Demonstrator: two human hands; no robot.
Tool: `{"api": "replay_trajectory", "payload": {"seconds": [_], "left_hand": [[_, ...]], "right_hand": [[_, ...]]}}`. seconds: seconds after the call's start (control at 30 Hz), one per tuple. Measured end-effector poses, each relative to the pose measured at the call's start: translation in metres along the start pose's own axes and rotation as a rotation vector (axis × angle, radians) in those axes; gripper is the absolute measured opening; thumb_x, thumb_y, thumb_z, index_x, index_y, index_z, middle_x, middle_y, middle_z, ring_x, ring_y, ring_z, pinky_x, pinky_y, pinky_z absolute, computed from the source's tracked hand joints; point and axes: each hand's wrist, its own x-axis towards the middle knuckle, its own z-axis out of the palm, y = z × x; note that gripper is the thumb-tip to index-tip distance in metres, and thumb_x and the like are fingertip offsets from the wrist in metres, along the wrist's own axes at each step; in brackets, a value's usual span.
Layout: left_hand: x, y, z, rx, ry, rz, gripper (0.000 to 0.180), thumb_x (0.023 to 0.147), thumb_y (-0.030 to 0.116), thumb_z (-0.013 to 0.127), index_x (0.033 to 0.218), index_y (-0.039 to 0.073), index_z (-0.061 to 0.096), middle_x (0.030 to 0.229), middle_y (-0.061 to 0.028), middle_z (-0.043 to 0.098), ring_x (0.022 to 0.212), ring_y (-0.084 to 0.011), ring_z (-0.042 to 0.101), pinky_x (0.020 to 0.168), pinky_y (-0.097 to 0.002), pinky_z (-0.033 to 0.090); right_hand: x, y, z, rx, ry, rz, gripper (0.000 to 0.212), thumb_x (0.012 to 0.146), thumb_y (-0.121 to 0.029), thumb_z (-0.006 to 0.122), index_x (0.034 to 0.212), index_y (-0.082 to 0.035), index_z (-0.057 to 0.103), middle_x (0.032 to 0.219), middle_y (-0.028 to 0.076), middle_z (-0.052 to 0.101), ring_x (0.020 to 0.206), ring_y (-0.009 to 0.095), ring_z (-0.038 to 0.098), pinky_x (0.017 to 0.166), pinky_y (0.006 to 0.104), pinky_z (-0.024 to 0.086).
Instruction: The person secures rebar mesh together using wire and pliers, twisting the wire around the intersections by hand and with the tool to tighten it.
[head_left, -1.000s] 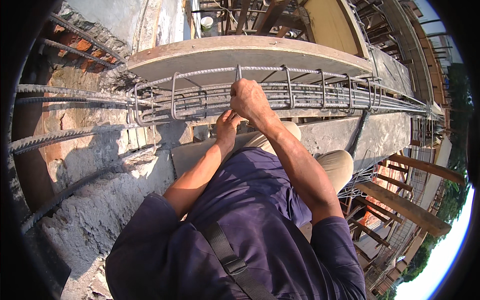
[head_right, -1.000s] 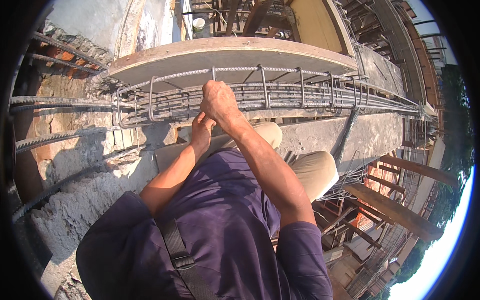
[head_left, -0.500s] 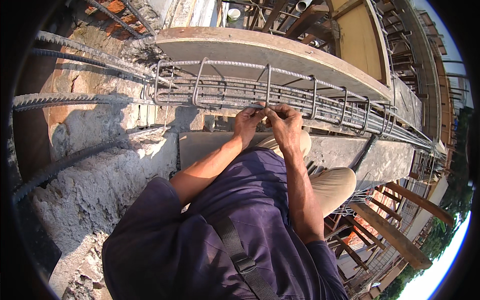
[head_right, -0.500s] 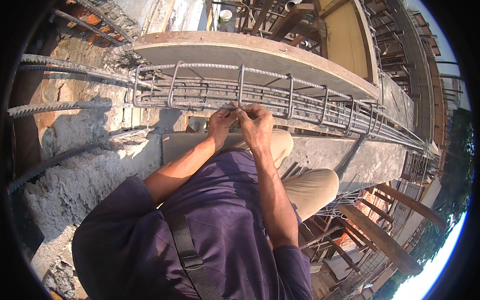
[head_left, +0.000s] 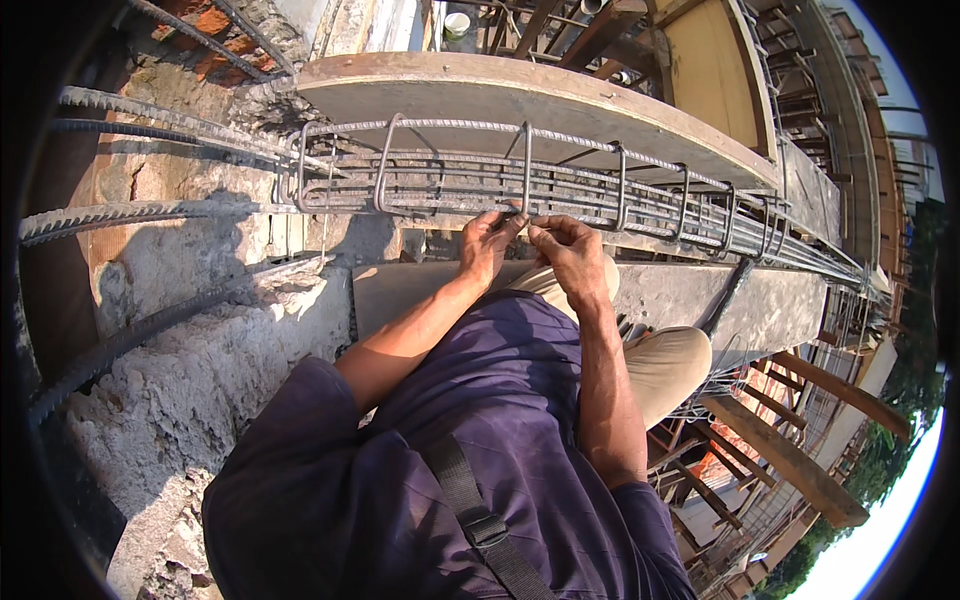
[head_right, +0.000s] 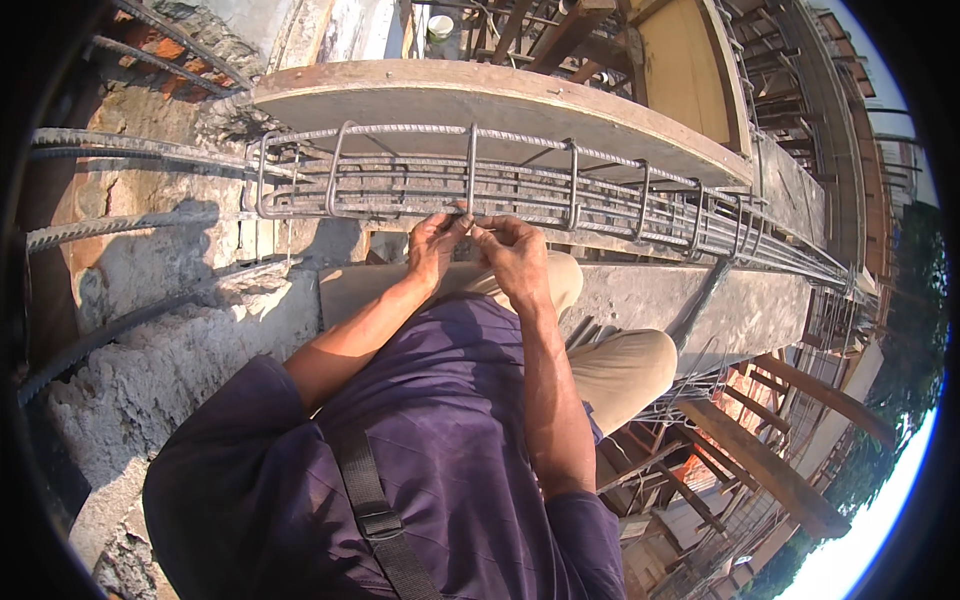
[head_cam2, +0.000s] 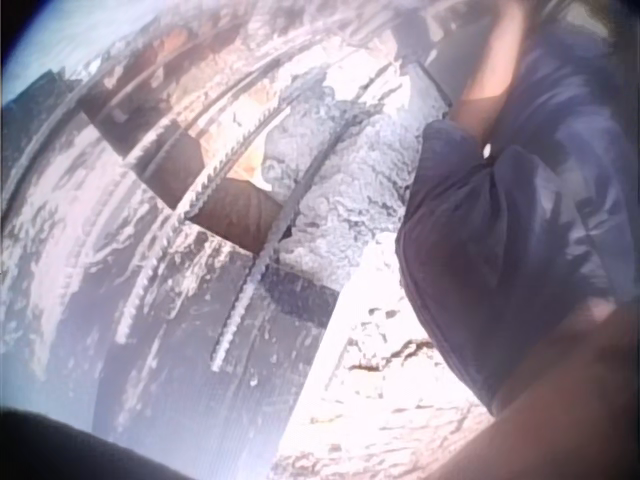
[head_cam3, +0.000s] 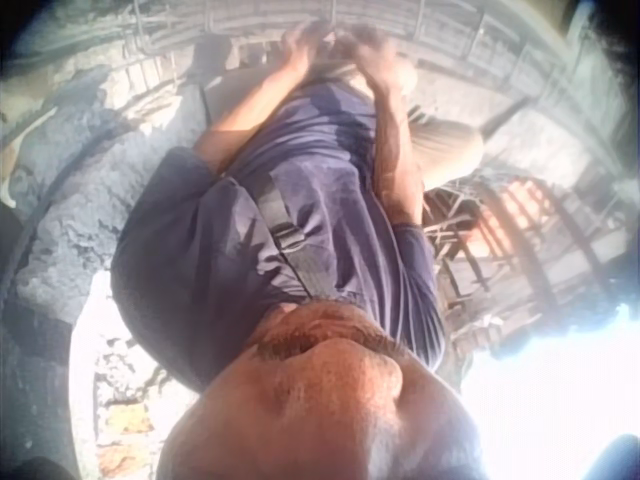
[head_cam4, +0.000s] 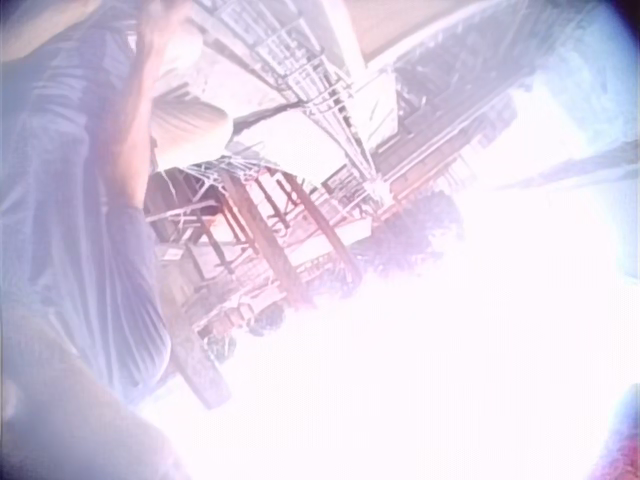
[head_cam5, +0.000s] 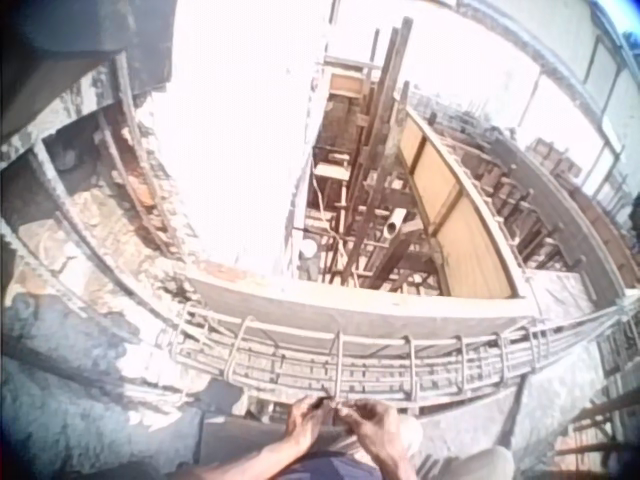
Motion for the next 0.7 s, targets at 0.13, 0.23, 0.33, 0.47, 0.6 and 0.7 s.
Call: {"api": "replay_trajectory", "payload": {"seconds": [0.13,0.23,0.33,0.47,0.6,0.7], "left_hand": [[0.001,0.002,-0.003,0.055,-0.028,0.014,0.027,0.091,0.017,0.076,0.113,0.002,0.070,0.096,0.0008,0.069,0.084,-0.0059,0.057,0.075,-0.0239,0.045],[-0.002,0.008,0.001,0.033,0.000,0.014,0.028,0.090,0.018,0.077,0.111,0.001,0.070,0.096,0.0003,0.069,0.086,-0.0059,0.057,0.076,-0.0237,0.045],[-0.003,0.006,0.004,-0.042,0.034,0.022,0.026,0.090,0.018,0.078,0.108,0.001,0.071,0.095,0.0009,0.069,0.085,-0.0060,0.057,0.076,-0.0230,0.044],[-0.002,-0.002,-0.001,-0.074,-0.005,0.063,0.024,0.089,0.016,0.078,0.106,0.001,0.071,0.094,0.0023,0.068,0.084,-0.0060,0.057,0.075,-0.0220,0.044],[0.000,-0.004,-0.007,-0.012,-0.015,0.002,0.024,0.091,0.017,0.077,0.108,0.002,0.070,0.096,0.0027,0.067,0.087,-0.0056,0.056,0.079,-0.0218,0.044],[0.000,-0.004,-0.007,-0.096,-0.046,-0.010,0.032,0.093,0.018,0.075,0.119,0.002,0.067,0.101,0.0028,0.066,0.092,-0.0053,0.055,0.084,-0.0214,0.043]], "right_hand": [[0.008,-0.020,0.003,-0.592,0.085,-0.281,0.021,0.092,-0.016,0.065,0.094,0.004,0.069,0.082,0.020,0.069,0.075,0.033,0.067,0.072,0.0428,0.052],[0.010,-0.024,0.005,-0.618,0.126,-0.367,0.018,0.092,-0.014,0.062,0.094,0.003,0.068,0.087,0.023,0.067,0.085,0.042,0.064,0.077,0.0460,0.050],[0.000,-0.014,0.005,-0.480,0.162,-0.366,0.018,0.093,-0.015,0.062,0.094,0.002,0.067,0.086,0.022,0.067,0.082,0.040,0.065,0.075,0.0443,0.049],[-0.014,0.007,0.014,-0.394,0.272,-0.352,0.017,0.093,-0.015,0.065,0.094,0.002,0.068,0.085,0.020,0.067,0.079,0.035,0.066,0.073,0.0418,0.050],[-0.015,0.007,0.017,-0.405,0.319,-0.376,0.015,0.091,-0.014,0.067,0.095,0.001,0.069,0.084,0.018,0.068,0.077,0.029,0.068,0.072,0.0387,0.051],[-0.011,0.009,0.013,-0.344,0.274,-0.286,0.022,0.092,-0.019,0.069,0.096,0.003,0.070,0.077,0.011,0.068,0.069,0.015,0.061,0.067,0.0312,0.049]]}}
